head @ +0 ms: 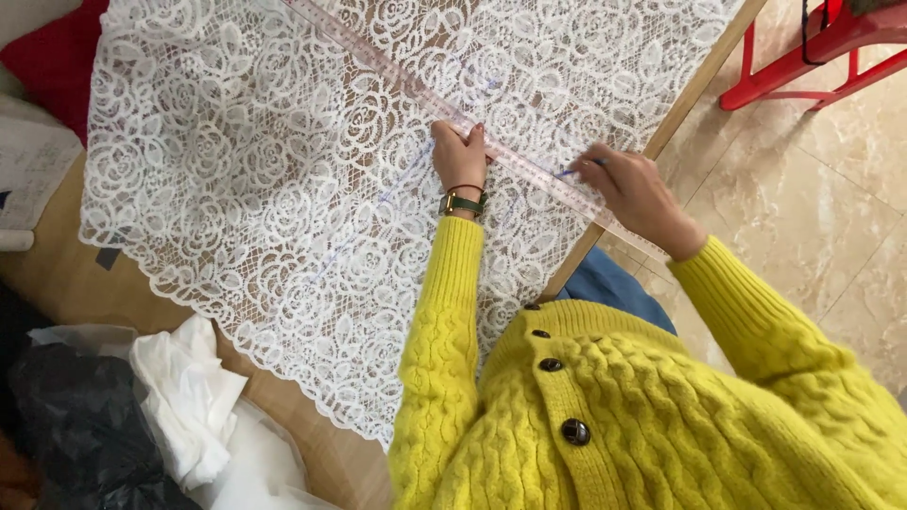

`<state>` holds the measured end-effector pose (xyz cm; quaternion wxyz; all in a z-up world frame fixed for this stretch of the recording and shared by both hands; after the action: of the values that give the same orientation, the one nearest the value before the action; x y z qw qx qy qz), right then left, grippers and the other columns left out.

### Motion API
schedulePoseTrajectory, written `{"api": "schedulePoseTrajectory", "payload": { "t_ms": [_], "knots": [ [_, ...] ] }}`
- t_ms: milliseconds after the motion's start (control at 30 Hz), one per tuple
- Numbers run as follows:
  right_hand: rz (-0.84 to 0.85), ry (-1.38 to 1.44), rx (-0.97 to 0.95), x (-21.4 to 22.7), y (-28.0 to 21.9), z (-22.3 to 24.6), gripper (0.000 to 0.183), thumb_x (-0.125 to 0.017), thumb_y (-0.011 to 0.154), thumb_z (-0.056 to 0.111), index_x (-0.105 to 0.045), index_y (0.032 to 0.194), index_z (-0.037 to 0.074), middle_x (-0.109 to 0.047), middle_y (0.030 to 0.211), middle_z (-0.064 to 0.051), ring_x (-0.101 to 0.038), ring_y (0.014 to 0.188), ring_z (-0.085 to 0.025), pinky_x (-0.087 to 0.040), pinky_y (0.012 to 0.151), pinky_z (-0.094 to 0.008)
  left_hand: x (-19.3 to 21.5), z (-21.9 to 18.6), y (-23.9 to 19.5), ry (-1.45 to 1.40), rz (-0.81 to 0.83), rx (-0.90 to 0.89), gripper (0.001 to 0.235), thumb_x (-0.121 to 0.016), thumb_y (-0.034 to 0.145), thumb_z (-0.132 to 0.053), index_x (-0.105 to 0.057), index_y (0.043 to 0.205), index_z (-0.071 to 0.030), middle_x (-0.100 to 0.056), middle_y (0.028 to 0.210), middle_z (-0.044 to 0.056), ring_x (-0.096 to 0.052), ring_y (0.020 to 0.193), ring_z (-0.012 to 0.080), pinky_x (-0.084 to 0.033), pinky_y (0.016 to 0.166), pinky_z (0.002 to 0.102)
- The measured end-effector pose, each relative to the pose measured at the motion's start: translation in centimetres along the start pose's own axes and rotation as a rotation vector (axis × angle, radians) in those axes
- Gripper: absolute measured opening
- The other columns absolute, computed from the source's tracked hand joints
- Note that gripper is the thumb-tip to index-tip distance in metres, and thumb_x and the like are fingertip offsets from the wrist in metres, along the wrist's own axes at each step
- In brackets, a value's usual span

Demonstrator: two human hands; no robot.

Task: Measuring, marking, and cutting lace fabric on a work table in a sewing environment.

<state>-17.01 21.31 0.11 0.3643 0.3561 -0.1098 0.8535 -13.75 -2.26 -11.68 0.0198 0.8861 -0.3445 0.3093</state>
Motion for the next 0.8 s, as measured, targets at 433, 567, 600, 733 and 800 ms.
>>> {"api": "schedulePoseTrajectory", "payload": {
  "t_ms": [433, 567, 600, 733, 800],
  "knots": [
    [-0.492, 0.218, -0.098, 7.0, -6.7, -0.3, 0.031, -0.039, 0.127, 0.012, -0.059, 0.115, -0.008, -0.065, 0.095, -0.02, -0.063, 0.088, -0.025, -0.053, 0.085, -0.036, 9.7, -4.8, -0.2, -0.53, 0.04, 0.079, 0.045, -0.054, 0.096, -0.041, -0.047, 0.126, -0.008, -0.06, 0.11, 0.009, -0.058, 0.067, 0.0116, -0.054, 0.051, 0.023],
    [-0.334, 0.404, -0.027, 5.4, -6.3, 2.6, 0.024, -0.04, 0.121, 0.006, -0.059, 0.119, -0.009, -0.065, 0.103, -0.02, -0.065, 0.093, -0.025, -0.055, 0.089, -0.035, 18.5, -7.4, 1.1, -0.85, -0.07, -0.246, 0.027, -0.051, 0.106, -0.03, -0.056, 0.124, -0.01, -0.068, 0.077, 0.002, -0.061, 0.06, 0.0109, -0.048, 0.056, 0.021],
    [-0.235, 0.451, -0.023, 4.6, -6.5, 3.2, 0.022, -0.042, 0.116, -0.001, -0.062, 0.116, -0.009, -0.066, 0.102, -0.018, -0.067, 0.094, -0.025, -0.056, 0.09, -0.035, 20.4, -7.0, 1.9, -0.866, -0.069, -0.332, 0.026, -0.049, 0.109, -0.025, -0.057, 0.127, -0.009, -0.062, 0.075, 0.001, -0.06, 0.062, 0.0122, -0.051, 0.059, 0.023],
    [-0.241, 0.281, -0.062, 3.1, -5.2, 4.0, 0.027, -0.043, 0.116, 0.004, -0.067, 0.115, -0.007, -0.07, 0.1, -0.017, -0.069, 0.093, -0.023, -0.057, 0.086, -0.033, 22.3, -7.6, -1.6, -0.618, 0.017, -0.462, 0.025, -0.045, 0.111, -0.029, -0.06, 0.124, -0.014, -0.056, 0.069, -0.002, -0.056, 0.054, 0.0101, -0.052, 0.052, 0.021],
    [-0.253, 0.317, -0.154, 2.1, -4.7, 2.6, 0.028, -0.043, 0.116, 0.015, -0.064, 0.119, -0.003, -0.07, 0.104, -0.013, -0.067, 0.095, -0.021, -0.053, 0.085, -0.032, 19.9, -5.5, -3.7, -0.378, 0.157, -0.2, 0.026, -0.045, 0.111, -0.03, -0.056, 0.134, -0.023, -0.063, 0.078, 0.002, -0.053, 0.052, 0.0071, -0.042, 0.04, 0.015]
  ]
}}
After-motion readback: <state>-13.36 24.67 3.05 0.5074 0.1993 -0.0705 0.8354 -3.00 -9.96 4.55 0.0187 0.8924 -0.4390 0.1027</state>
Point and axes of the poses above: each hand's wrist, its own y-axis towards the middle knuckle, its own x-axis out of the back of the hand, z = x × y, the point moved 2 cm from there along y, towards the middle knuckle
